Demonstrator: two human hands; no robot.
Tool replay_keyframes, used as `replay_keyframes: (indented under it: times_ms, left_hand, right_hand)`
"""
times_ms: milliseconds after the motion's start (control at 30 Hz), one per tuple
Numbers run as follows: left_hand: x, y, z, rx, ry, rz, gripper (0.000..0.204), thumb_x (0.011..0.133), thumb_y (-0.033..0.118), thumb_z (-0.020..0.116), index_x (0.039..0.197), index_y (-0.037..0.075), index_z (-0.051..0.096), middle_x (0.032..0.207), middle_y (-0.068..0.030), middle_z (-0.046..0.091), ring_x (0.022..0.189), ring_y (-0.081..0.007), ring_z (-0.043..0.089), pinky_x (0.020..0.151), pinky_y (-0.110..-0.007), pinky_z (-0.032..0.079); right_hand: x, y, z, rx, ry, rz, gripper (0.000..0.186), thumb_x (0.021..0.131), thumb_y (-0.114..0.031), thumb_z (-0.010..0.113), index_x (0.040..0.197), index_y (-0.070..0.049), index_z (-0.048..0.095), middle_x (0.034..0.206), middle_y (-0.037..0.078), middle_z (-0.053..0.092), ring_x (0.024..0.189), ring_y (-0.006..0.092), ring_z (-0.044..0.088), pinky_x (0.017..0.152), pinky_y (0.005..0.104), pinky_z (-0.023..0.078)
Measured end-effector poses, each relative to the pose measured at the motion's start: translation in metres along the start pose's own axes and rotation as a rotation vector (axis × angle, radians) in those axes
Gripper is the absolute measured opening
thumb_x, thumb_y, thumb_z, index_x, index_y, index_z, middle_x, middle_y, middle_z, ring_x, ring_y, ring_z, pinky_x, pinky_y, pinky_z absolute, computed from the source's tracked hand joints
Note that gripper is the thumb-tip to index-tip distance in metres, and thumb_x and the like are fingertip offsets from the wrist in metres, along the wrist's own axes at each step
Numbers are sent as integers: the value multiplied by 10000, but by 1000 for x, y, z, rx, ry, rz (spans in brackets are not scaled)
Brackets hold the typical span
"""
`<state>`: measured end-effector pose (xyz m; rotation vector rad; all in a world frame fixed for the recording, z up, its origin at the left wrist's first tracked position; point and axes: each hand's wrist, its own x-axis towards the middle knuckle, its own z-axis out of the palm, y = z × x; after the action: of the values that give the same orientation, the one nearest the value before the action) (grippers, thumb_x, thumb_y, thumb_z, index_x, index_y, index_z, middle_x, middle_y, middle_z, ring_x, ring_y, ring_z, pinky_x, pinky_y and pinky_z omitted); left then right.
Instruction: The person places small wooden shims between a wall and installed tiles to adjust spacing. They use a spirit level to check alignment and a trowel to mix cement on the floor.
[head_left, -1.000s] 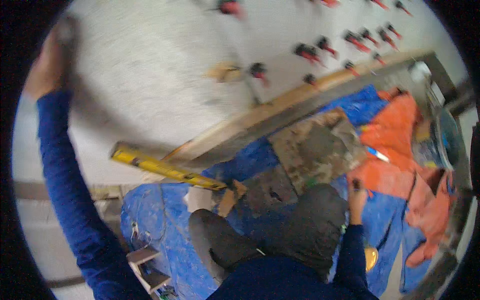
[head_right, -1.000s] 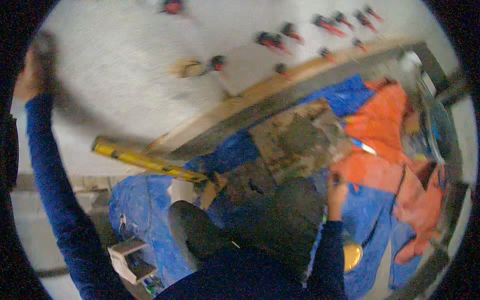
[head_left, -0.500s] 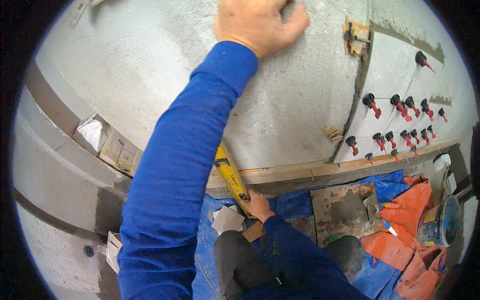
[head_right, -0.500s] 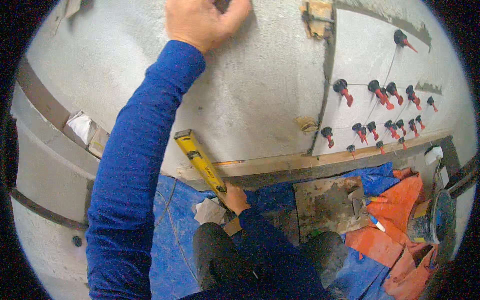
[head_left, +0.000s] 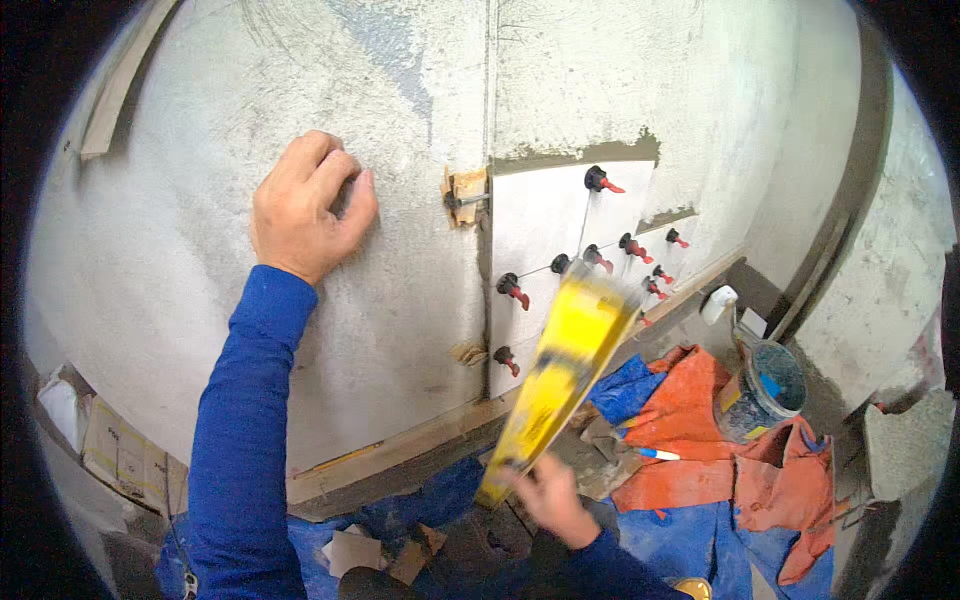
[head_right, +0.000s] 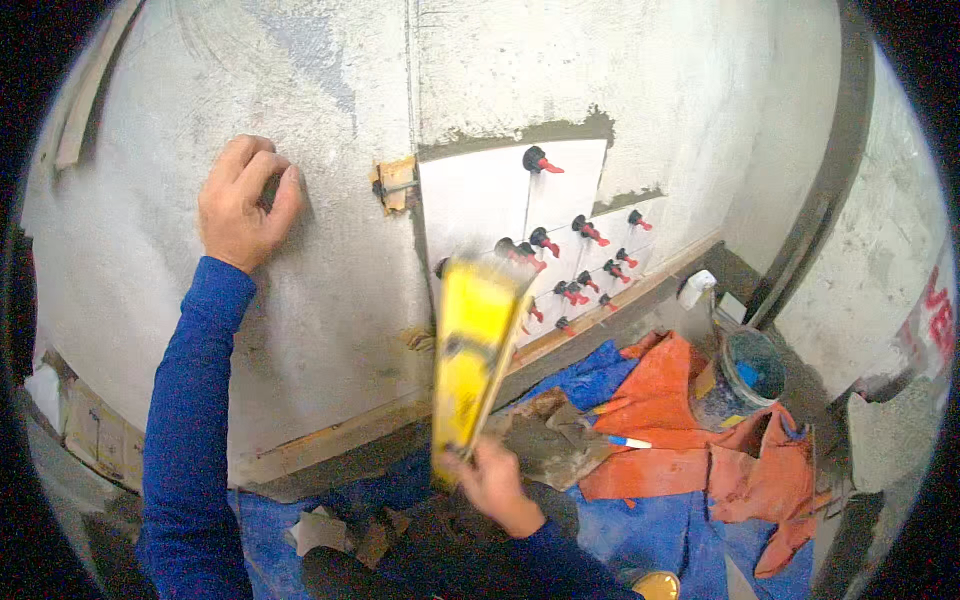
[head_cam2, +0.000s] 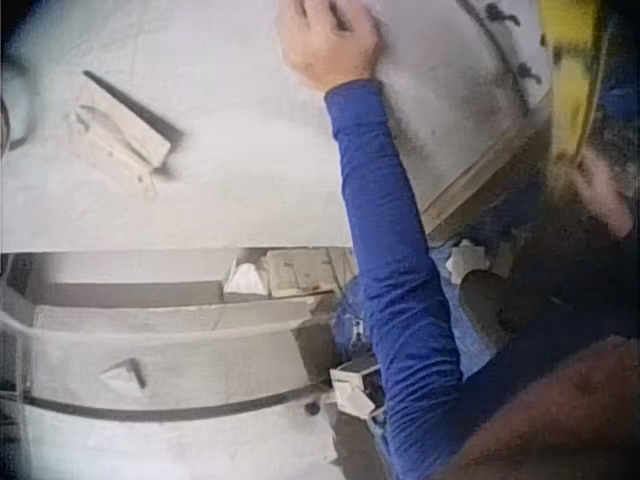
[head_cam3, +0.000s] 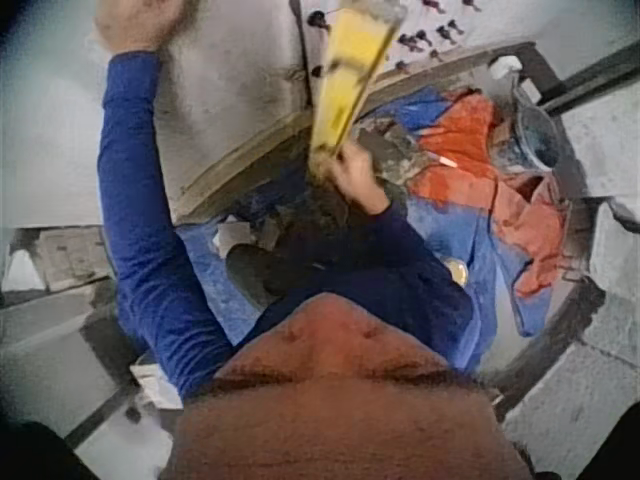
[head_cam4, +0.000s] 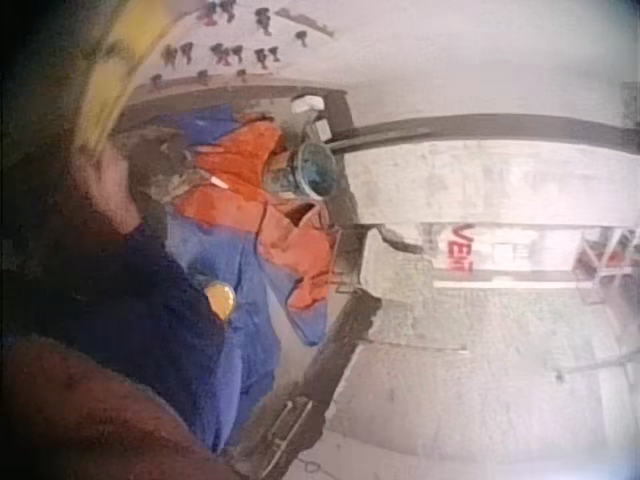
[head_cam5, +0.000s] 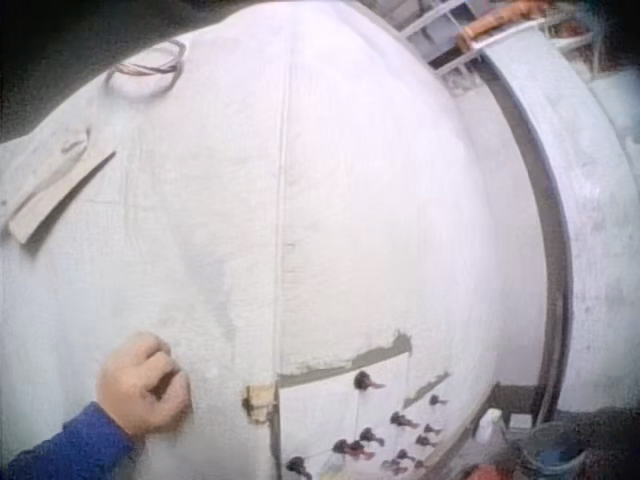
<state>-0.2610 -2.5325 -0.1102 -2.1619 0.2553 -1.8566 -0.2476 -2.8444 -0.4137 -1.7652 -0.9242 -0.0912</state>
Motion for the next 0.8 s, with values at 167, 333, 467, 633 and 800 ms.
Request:
replay_keyframes:
  times_ms: [167, 333, 467, 633, 800]
  left_hand:
    - [-2, -1, 1, -15, 10, -7, 118, 758, 80, 740, 790, 47, 631, 876, -87, 620, 767, -261, 638, 669, -357, 537]
    - [-4, -4, 4, 34, 59, 43, 123, 789, 117, 730, 788, 55, 624, 865, -79, 616, 744, -252, 626, 653, -340, 534]
    - [-4, -5, 5, 35, 71, 41, 122, 797, 127, 724, 781, 62, 621, 860, -66, 617, 741, -241, 625, 646, -335, 532]
    - [-5, -8, 7, 24, 117, 80, 122, 795, 130, 725, 776, 72, 620, 854, -50, 616, 743, -233, 629, 646, -345, 535]
    - [-5, -9, 7, 13, 147, 91, 129, 791, 131, 727, 772, 73, 614, 859, -54, 619, 741, -237, 633, 650, -344, 544]
  right_hand:
    - [78, -13, -88, -158, 282, -5, 263, 923, -177, 734, 1098, 3, 657, 923, 214, 717, 829, 359, 721, 726, 406, 551]
    - [138, -14, -91, -257, 339, -28, 277, 936, -217, 730, 1054, 17, 641, 870, 224, 709, 752, 366, 703, 677, 407, 530]
    - [165, -10, -78, -276, 367, -53, 289, 930, -225, 736, 1040, 24, 638, 834, 228, 706, 735, 374, 708, 664, 418, 528]
    - [185, -11, -73, -193, 384, -130, 327, 926, -249, 739, 1073, 30, 650, 843, 231, 721, 761, 385, 726, 670, 424, 539]
    - [202, -15, -71, -281, 407, -78, 309, 917, -259, 749, 1016, 19, 657, 795, 220, 709, 728, 373, 718, 651, 424, 532]
